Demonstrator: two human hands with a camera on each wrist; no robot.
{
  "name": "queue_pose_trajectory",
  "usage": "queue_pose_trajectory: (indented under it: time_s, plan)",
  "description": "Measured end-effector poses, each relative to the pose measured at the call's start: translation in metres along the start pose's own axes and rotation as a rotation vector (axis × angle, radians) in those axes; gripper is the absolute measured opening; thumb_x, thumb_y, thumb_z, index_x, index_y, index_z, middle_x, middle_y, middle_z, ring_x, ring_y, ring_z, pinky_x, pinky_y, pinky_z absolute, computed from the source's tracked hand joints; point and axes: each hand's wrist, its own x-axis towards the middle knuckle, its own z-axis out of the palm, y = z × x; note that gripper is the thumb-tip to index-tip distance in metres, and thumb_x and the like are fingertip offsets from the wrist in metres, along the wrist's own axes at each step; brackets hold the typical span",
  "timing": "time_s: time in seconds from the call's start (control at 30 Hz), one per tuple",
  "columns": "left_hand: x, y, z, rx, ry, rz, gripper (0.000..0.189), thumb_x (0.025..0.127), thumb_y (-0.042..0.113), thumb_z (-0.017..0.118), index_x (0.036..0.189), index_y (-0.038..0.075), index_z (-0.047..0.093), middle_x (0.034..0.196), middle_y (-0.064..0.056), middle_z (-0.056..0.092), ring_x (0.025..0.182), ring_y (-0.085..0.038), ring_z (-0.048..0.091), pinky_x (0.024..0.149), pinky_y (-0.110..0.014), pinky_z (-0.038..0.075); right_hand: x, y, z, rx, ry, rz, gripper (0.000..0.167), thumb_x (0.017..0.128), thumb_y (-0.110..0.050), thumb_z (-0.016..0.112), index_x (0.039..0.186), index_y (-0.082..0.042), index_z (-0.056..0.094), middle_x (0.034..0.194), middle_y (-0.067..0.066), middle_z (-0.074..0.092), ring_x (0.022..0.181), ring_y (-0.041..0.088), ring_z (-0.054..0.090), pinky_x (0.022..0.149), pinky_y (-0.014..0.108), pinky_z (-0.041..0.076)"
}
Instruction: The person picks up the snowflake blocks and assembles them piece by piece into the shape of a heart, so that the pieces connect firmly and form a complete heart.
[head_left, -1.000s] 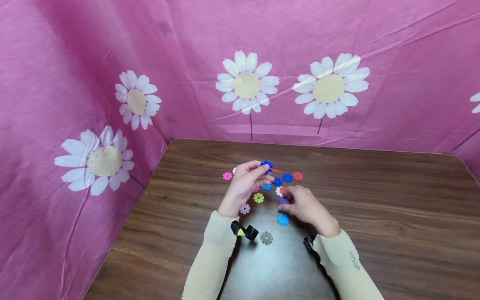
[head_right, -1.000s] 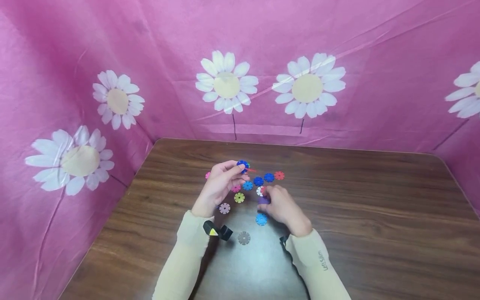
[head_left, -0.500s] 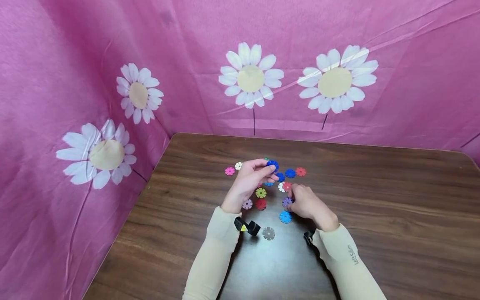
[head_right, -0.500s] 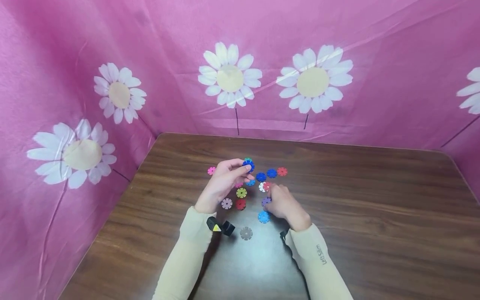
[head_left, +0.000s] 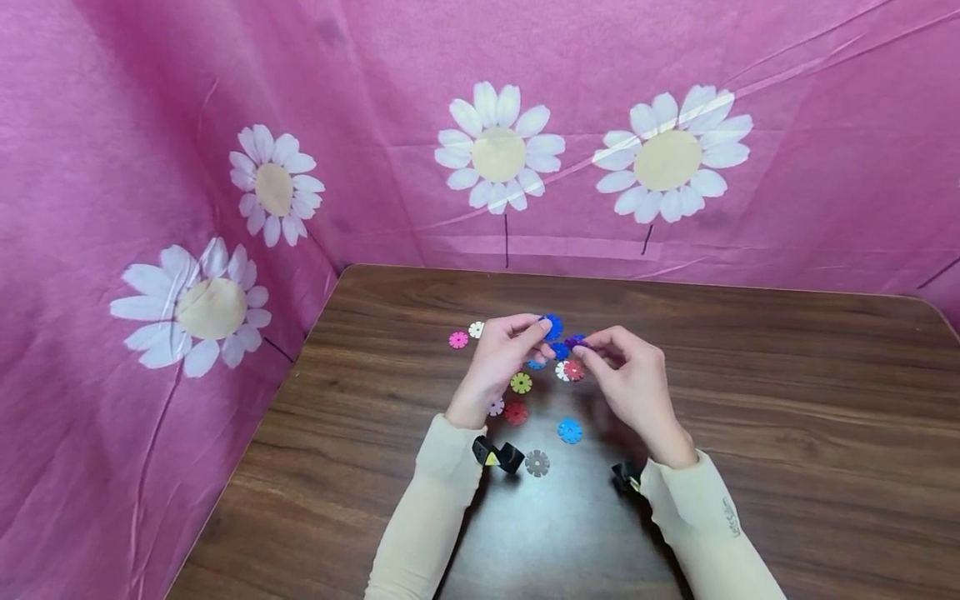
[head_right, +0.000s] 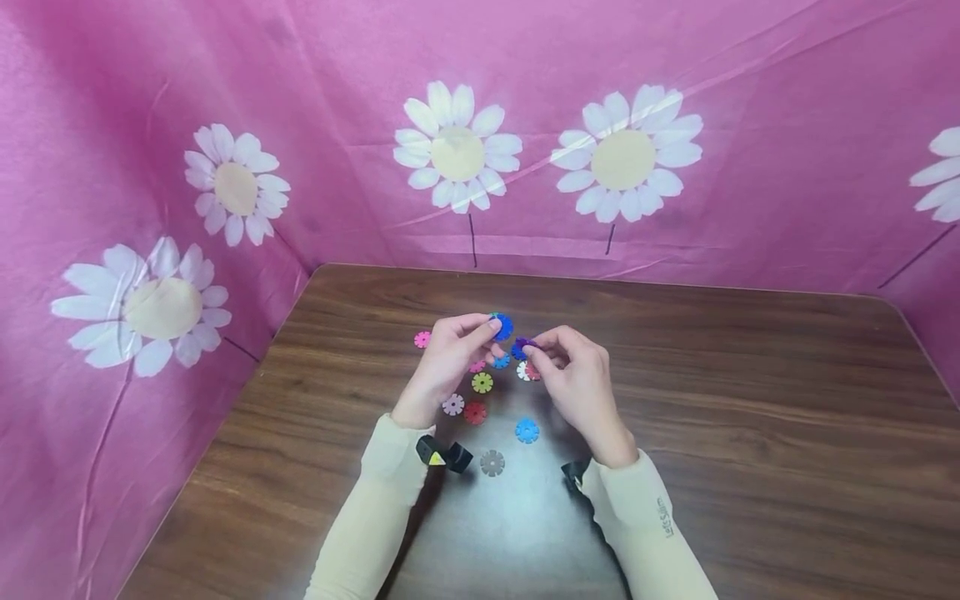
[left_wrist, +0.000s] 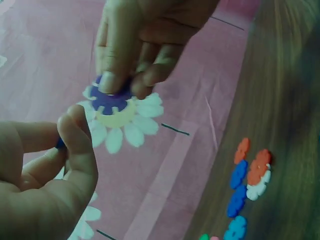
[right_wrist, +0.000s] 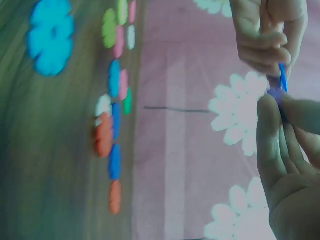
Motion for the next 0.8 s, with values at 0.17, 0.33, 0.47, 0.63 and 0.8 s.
queue_pose_trajectory:
  time_s: [0.17,0.33,0.47,0.63,0.8]
  plan:
    - [-0.005,0.006,0.003,0.062,0.014,0.070,0.023,0.094,0.014,0.062,0.106,-0.005,0.069,0.064,0.002,0.065,0.058,-0.010,0.062,0.061,-0.030,0.057,0.000,-0.014,0.001,0.027,0.090,-0.112,0.010,0.079,-0.002,0.077,0.082,-0.004,0.067,0.077,0.007,0.069,0.068,-0.009,0.058,0.063,0.007,0.049]
    - [-0.008,0.009,0.003,0.110,0.020,0.096,0.022,0.094,0.015,0.062,0.106,-0.002,0.070,0.065,0.000,0.065,0.057,-0.010,0.061,0.059,-0.029,0.057,0.000,-0.020,0.001,0.017,0.111,-0.182,0.012,0.077,0.001,0.078,0.081,-0.003,0.068,0.078,0.005,0.067,0.072,-0.008,0.059,0.067,0.006,0.050]
    - [-0.009,0.012,0.003,0.081,0.026,0.095,0.022,0.094,0.012,0.062,0.107,-0.004,0.070,0.063,0.001,0.064,0.055,-0.010,0.061,0.056,-0.025,0.055,0.001,-0.023,-0.001,0.010,0.139,-0.222,0.012,0.076,0.003,0.078,0.081,-0.001,0.068,0.077,0.006,0.066,0.073,-0.007,0.059,0.069,0.006,0.050]
    - [-0.011,0.014,0.004,0.048,0.021,0.084,0.023,0.094,0.011,0.061,0.108,-0.007,0.069,0.063,0.001,0.064,0.054,-0.010,0.061,0.054,-0.023,0.054,0.001,-0.023,-0.003,0.028,0.163,-0.250,0.015,0.073,0.007,0.079,0.081,-0.001,0.068,0.077,0.006,0.067,0.072,-0.006,0.060,0.069,0.006,0.050]
    - [-0.012,0.014,0.007,0.001,0.006,0.071,0.024,0.095,0.009,0.060,0.109,-0.009,0.067,0.064,0.002,0.065,0.054,-0.009,0.061,0.053,-0.021,0.052,0.001,-0.023,-0.002,0.029,0.166,-0.298,0.017,0.071,0.008,0.080,0.080,-0.001,0.069,0.078,0.005,0.067,0.072,-0.002,0.060,0.070,0.007,0.050]
